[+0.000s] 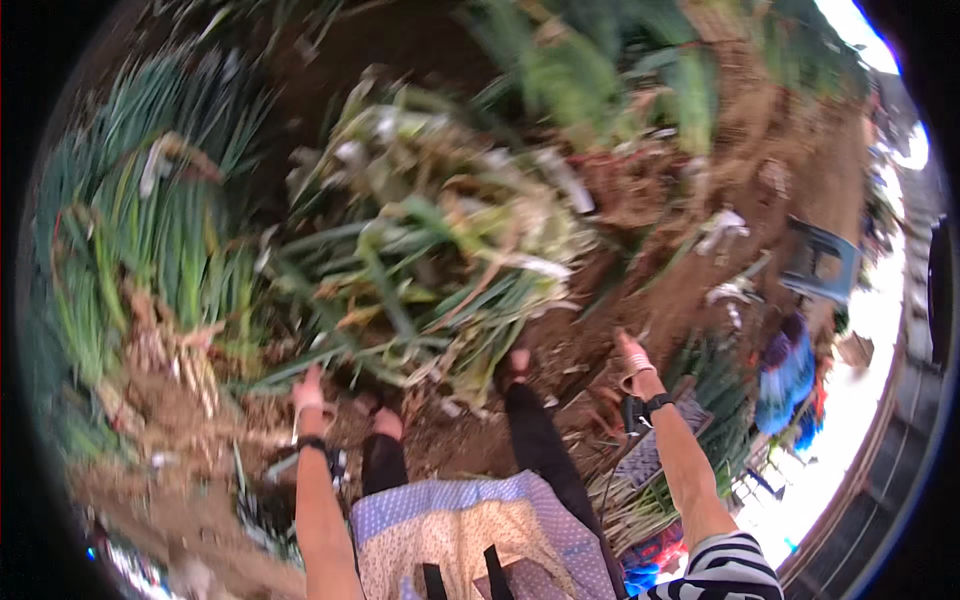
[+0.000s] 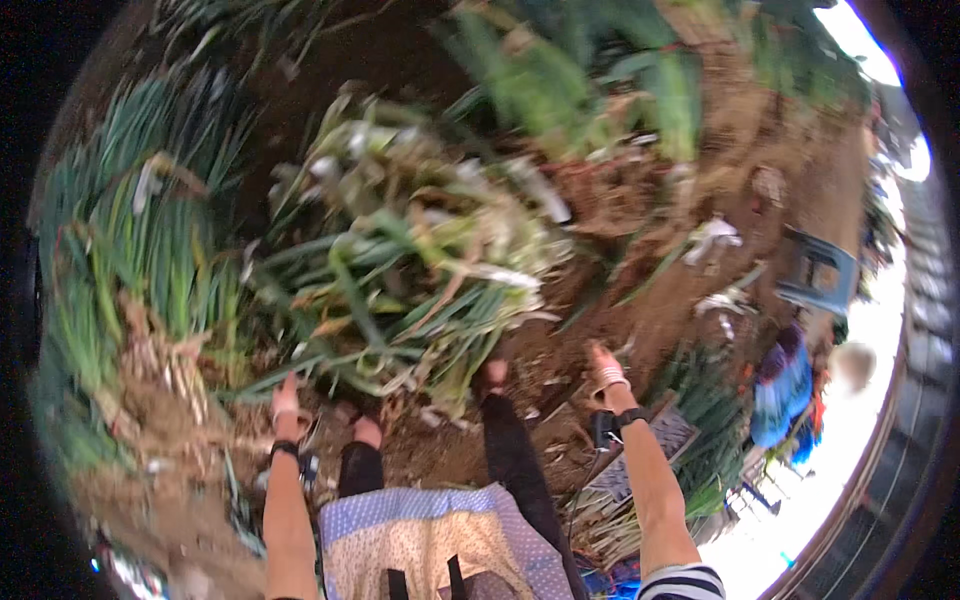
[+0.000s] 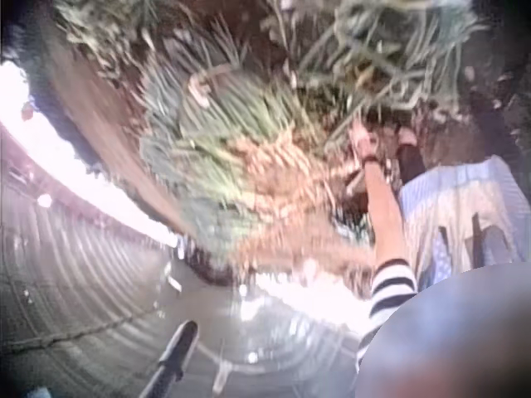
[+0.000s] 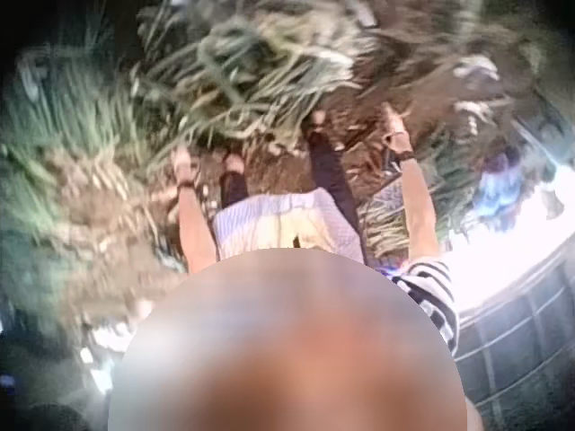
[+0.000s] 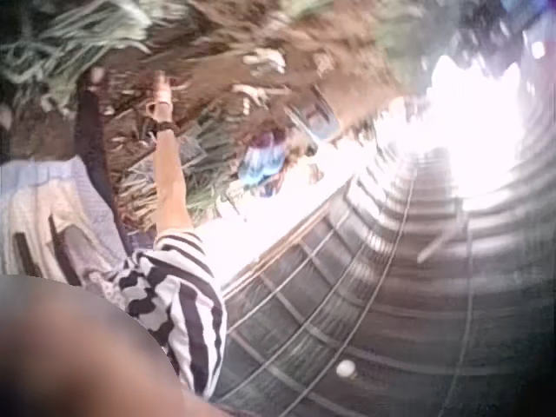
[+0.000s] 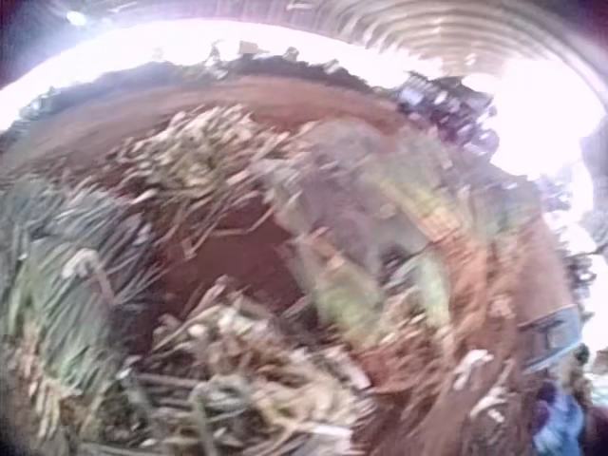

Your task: Harvesting, trimming roots/leaves, and bundling leeks with rubber bands in an agricultural high-tunnel setting.

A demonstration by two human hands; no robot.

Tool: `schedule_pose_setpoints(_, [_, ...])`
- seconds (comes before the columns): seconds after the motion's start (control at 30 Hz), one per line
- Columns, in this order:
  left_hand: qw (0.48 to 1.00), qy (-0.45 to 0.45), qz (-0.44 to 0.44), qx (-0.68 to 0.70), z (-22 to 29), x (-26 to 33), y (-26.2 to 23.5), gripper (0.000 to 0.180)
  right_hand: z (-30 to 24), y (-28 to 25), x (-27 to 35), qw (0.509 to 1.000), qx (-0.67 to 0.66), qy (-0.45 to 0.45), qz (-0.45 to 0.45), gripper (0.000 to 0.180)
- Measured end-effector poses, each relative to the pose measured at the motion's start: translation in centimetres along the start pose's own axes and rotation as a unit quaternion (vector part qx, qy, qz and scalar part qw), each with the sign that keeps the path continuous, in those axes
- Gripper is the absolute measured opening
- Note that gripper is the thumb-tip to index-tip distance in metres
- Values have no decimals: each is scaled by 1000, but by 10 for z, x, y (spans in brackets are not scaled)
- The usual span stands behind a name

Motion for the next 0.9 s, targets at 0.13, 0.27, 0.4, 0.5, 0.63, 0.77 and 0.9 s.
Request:
schedule_pose_setpoints(0.13, [983,35,178,40,-49,-41,-57,88,42,80,-68,997,-1,14,75,74])
schedule_pose_setpoints(0.27, [976,54,158,138,-50,-64,-34,77,60,93,-110,994,-90,54,37,78])
schedule_pose_setpoints(0.4, [975,61,162,140,-57,-104,-39,76,60,103,-134,986,-157,34,42,71])
schedule_pose_setpoints(0.5, [954,-9,186,236,-63,-114,-37,76,52,144,-140,986,-165,-3,10,65])
schedule_pose_setpoints(0.63, [914,84,-5,396,-3,-87,25,75,51,162,-179,975,-172,-106,-88,70])
schedule_pose_setpoints(0.77, [887,185,-101,410,29,-71,30,66,73,205,-238,955,-264,-102,-91,31])
schedule_pose_setpoints(0.9, [857,237,-220,401,80,-58,110,57,68,110,-292,868,-318,-268,-270,30])
Point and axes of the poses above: each hand's wrist, its own x-axis away from the middle knuckle, its own y-axis out of the palm, z = x × y, the point moved 5 cm from there along -x, towards the middle knuckle, and after that the axes turned 8 degrees about -z, right-handed, at the moved point
